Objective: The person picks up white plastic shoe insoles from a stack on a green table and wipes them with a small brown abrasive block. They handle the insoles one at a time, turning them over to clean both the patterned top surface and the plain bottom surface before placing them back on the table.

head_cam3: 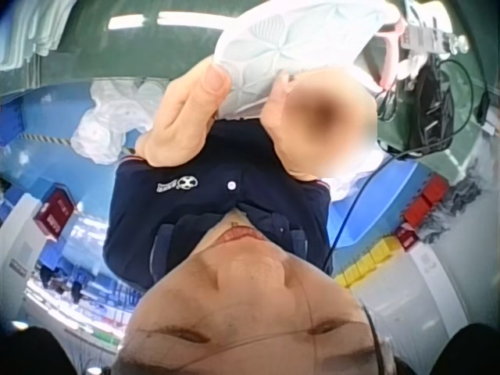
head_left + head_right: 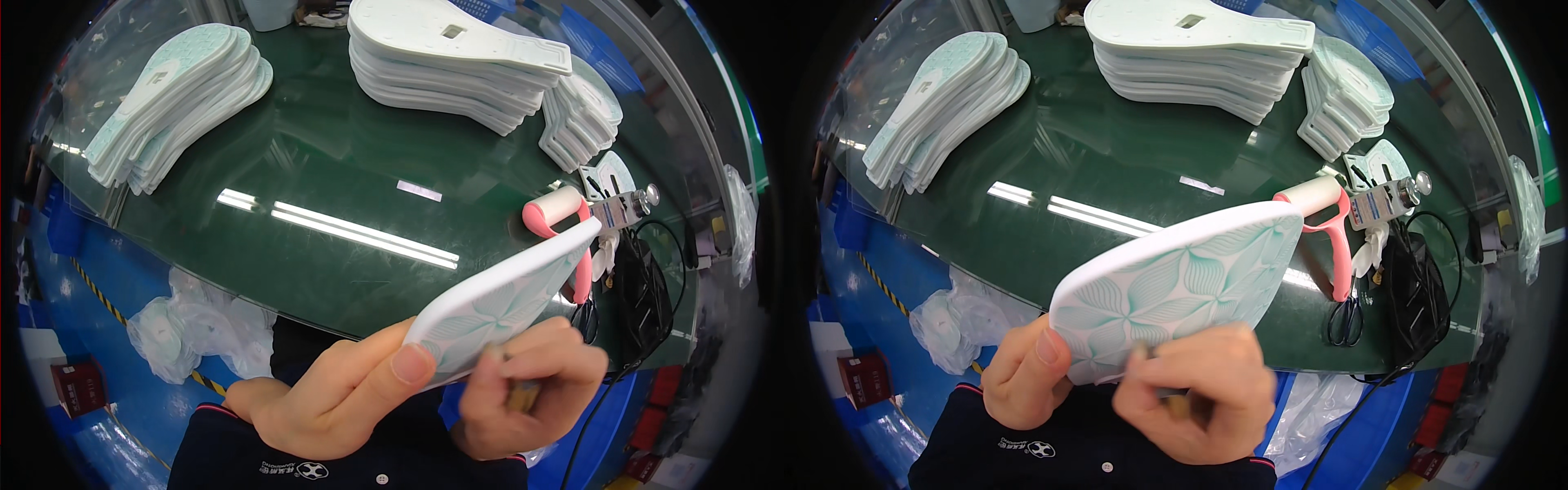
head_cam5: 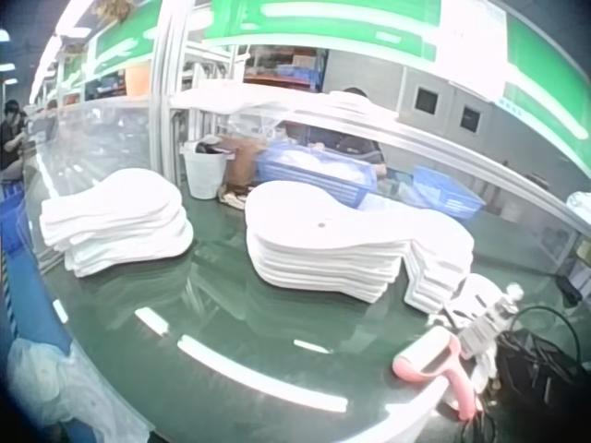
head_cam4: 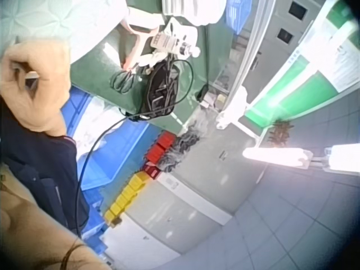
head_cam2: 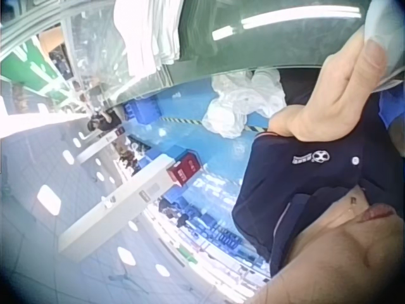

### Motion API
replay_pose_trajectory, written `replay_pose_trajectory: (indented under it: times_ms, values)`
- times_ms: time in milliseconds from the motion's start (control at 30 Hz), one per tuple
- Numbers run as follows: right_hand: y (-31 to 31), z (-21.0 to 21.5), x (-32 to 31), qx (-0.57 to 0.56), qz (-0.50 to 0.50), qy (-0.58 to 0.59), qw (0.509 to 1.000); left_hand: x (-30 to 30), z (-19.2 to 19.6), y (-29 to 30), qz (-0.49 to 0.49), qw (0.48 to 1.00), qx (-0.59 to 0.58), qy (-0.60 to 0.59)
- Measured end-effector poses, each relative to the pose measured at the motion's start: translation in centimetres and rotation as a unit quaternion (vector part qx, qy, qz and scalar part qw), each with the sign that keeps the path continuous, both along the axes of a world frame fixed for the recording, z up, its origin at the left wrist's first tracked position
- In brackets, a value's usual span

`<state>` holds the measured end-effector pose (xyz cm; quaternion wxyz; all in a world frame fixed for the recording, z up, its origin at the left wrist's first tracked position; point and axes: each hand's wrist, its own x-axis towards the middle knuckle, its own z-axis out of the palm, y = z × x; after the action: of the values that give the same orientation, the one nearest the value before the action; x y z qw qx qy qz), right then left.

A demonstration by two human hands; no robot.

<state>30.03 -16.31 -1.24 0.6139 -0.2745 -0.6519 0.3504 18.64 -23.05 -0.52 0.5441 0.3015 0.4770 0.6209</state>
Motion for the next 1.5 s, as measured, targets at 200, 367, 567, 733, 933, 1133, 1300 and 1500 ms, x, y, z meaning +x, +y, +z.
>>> replay_pose_trajectory:
  times_ms: [200,367,567,733,933,1133,1300,1500]
  values:
    - [0.7,0.3,0.7,-0.040,0.211,0.114,0.970,-0.2,-0.7,0.3,-0.030,0.996,-0.020,-0.081]
    - [2.8,-0.1,1.5,-0.036,-0.062,0.159,0.985,-1.3,0.1,1.6,-0.144,0.968,0.028,-0.204]
    - [6.7,-3.9,7.4,-0.138,-0.301,-0.112,0.937,-2.4,1.3,1.0,-0.161,0.978,-0.010,-0.129]
    - [5.1,-4.5,6.2,-0.209,-0.185,0.034,0.960,-2.2,1.1,0.7,-0.151,0.982,-0.001,-0.114]
    - [0.0,-6.1,6.0,-0.401,0.165,0.320,0.842,-1.9,-0.5,1.0,-0.131,0.965,0.101,-0.204]
    - [0.1,-2.7,4.2,-0.401,0.030,0.433,0.807,-2.3,-2.1,1.9,-0.092,0.953,0.144,-0.250]
    - [0.5,-2.6,5.0,-0.374,0.145,0.403,0.823,-2.6,-2.4,2.1,-0.090,0.953,0.177,-0.229]
    - [0.1,-1.7,4.3,-0.367,0.180,0.481,0.776,-2.9,-2.8,1.8,-0.096,0.947,0.222,-0.210]
